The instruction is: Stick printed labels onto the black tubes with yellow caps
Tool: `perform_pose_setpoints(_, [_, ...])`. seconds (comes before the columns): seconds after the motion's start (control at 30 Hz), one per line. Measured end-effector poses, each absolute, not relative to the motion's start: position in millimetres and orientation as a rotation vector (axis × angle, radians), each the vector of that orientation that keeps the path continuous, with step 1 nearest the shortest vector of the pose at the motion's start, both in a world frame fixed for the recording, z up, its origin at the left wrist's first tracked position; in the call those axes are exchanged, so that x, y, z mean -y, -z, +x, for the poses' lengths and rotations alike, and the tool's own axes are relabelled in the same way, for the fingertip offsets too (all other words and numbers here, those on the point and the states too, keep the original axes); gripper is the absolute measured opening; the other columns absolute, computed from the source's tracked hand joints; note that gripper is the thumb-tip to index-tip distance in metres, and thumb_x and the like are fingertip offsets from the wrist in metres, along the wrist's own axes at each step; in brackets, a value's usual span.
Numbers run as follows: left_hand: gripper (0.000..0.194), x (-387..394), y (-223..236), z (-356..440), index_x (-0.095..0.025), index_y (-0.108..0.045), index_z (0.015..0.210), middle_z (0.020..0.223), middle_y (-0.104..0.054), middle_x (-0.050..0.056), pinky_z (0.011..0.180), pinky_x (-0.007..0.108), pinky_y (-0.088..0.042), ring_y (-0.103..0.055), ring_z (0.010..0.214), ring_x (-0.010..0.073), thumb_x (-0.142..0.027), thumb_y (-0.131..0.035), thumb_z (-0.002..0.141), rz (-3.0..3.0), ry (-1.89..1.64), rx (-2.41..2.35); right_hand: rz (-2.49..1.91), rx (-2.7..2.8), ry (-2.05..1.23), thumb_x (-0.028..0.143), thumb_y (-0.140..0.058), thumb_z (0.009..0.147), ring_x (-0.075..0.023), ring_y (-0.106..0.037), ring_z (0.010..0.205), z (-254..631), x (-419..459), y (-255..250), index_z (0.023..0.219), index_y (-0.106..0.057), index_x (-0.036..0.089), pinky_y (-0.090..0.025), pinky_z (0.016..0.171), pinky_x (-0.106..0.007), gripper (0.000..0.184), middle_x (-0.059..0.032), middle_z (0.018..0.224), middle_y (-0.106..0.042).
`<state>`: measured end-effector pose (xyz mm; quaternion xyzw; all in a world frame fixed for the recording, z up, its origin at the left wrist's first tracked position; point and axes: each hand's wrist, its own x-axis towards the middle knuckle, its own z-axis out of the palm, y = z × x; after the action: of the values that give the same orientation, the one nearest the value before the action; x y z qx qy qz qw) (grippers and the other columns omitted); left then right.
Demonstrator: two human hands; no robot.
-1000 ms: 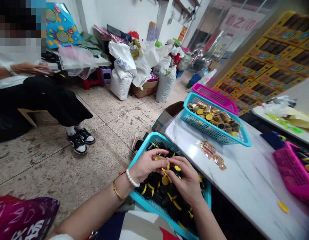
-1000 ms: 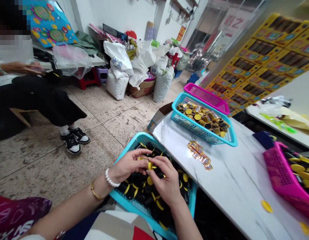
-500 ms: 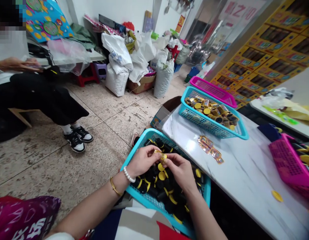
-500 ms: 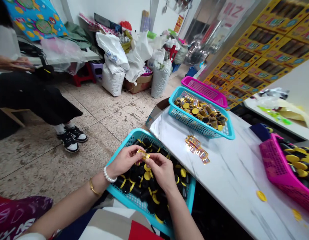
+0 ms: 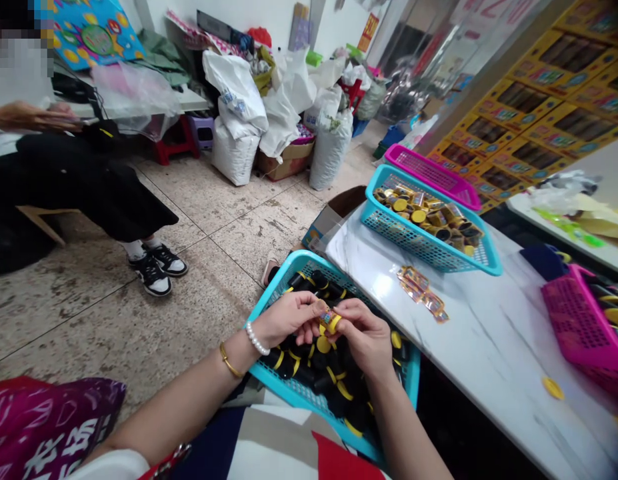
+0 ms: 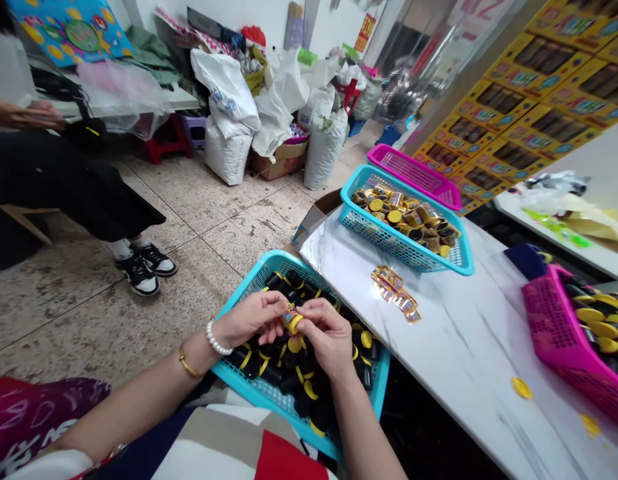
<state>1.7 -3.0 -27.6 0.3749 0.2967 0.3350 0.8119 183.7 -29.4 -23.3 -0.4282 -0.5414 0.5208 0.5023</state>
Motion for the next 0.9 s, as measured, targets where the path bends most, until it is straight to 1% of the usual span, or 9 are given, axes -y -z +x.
perform_pose_setpoints(0.1, [0.038, 3, 29, 2, -0.013, -0.057, 0.084, 0.059, -0.063, -0.001, 0.038, 0.012, -0.041, -0.056, 0.045, 0.0059, -0.048, -0.07, 0.074, 0.764, -0.72, -0.593, -0.975, 1.256, -1.267, 0.02, -0.071, 0.076, -0.0112, -0.061, 0.058, 182, 31, 25, 0.084, -0.072, 0.025, -0.057, 0.045, -0.027, 0.009, -0.0017, 0.094, -0.056])
perform_pose_setpoints(0.27, [0.04, 3, 28, 1, -0.014, -0.055, 0.081, 0.056, -0.064, 0.001, 0.032, 0.013, -0.037, -0.052, 0.037, 0.0063, -0.052, -0.066, 0.076, 0.715, -0.658, -0.619, -0.992, 1.42, -1.272, 0.019, -0.073, 0.075, -0.0166, -0.062, 0.079, 183, 27, 22, 0.092, -0.074, 0.028, -0.06, 0.06, -0.031, 0.019, -0.0041, 0.099, -0.056])
perform_pose_setpoints(0.37, [0.039, 2, 28, 0, -0.015, -0.056, 0.082, 0.055, -0.064, 0.0, 0.032, 0.013, -0.038, -0.053, 0.036, 0.0066, -0.052, -0.066, 0.076, 0.711, -0.63, -0.569, -0.981, 1.408, -1.222, 0.018, -0.072, 0.076, -0.0154, -0.062, 0.075, 185, 25, 21, 0.085, -0.075, 0.028, -0.059, 0.056, -0.029, 0.014, -0.0024, 0.093, -0.054])
perform_pose_setpoints(0.43, [0.039, 1, 29, 0, -0.015, -0.056, 0.079, 0.053, -0.063, -0.001, 0.031, 0.013, -0.037, -0.051, 0.034, 0.0058, -0.052, -0.067, 0.075, 0.708, -0.633, -0.608, -1.034, 1.39, -1.241, 0.02, -0.069, 0.078, -0.0133, -0.062, 0.07, 183, 27, 20, 0.09, -0.073, 0.029, -0.059, 0.057, -0.03, 0.015, -0.0021, 0.098, -0.055])
perform_pose_setpoints(0.57, [0.043, 2, 28, 1, -0.014, -0.055, 0.076, 0.053, -0.062, 0.0, 0.03, 0.013, -0.036, -0.052, 0.035, 0.0064, -0.056, -0.065, 0.075, 0.716, -0.665, -0.705, -1.214, 1.522, -1.168, 0.022, -0.073, 0.075, -0.0158, -0.064, 0.079, 172, 40, 14, 0.122, -0.059, 0.033, -0.058, 0.067, -0.03, 0.051, -0.0045, 0.112, -0.059])
perform_pose_setpoints(0.67, [0.042, 4, 24, 2, -0.014, -0.055, 0.084, 0.059, -0.064, 0.002, 0.033, 0.015, -0.042, -0.056, 0.04, 0.0088, -0.053, -0.064, 0.077, 0.763, -0.658, -0.706, -1.346, 1.737, -0.941, 0.025, -0.069, 0.078, -0.0189, -0.064, 0.087, 174, 40, 5, 0.116, -0.063, 0.027, -0.056, 0.068, -0.028, 0.038, -0.0067, 0.108, -0.064])
perform_pose_setpoints(0.73, [0.042, 5, 21, 3, -0.014, -0.053, 0.098, 0.068, -0.067, 0.004, 0.036, 0.017, -0.045, -0.06, 0.045, 0.0105, -0.051, -0.063, 0.079, 0.763, -0.698, -0.751, -1.445, 1.777, -0.708, 0.029, -0.064, 0.081, -0.0178, -0.065, 0.08, 192, 21, -8, 0.109, -0.067, 0.023, -0.056, 0.068, -0.03, 0.028, -0.0064, 0.098, -0.068])
perform_pose_setpoints(0.83, [0.042, 4, 18, 1, -0.014, -0.049, 0.109, 0.077, -0.068, 0.006, 0.04, 0.017, -0.045, -0.061, 0.051, 0.0101, -0.044, -0.062, 0.083, 0.731, -0.811, -0.869, -1.599, 1.645, -0.164, 0.037, -0.063, 0.081, -0.0172, -0.064, 0.07, 243, -33, -51, 0.109, -0.067, 0.021, -0.054, 0.069, -0.033, 0.032, -0.0051, 0.088, -0.07])
perform_pose_setpoints(0.9, [0.037, 2, 17, 0, -0.013, -0.052, 0.106, 0.076, -0.067, 0.005, 0.042, 0.016, -0.044, -0.059, 0.052, 0.0084, -0.041, -0.062, 0.083, 0.72, -0.864, -0.897, -1.619, 1.559, 0.154, 0.041, -0.062, 0.081, -0.0197, -0.065, 0.077, 281, -68, -88, 0.117, -0.063, 0.02, -0.053, 0.074, -0.036, 0.042, -0.0067, 0.094, -0.07])
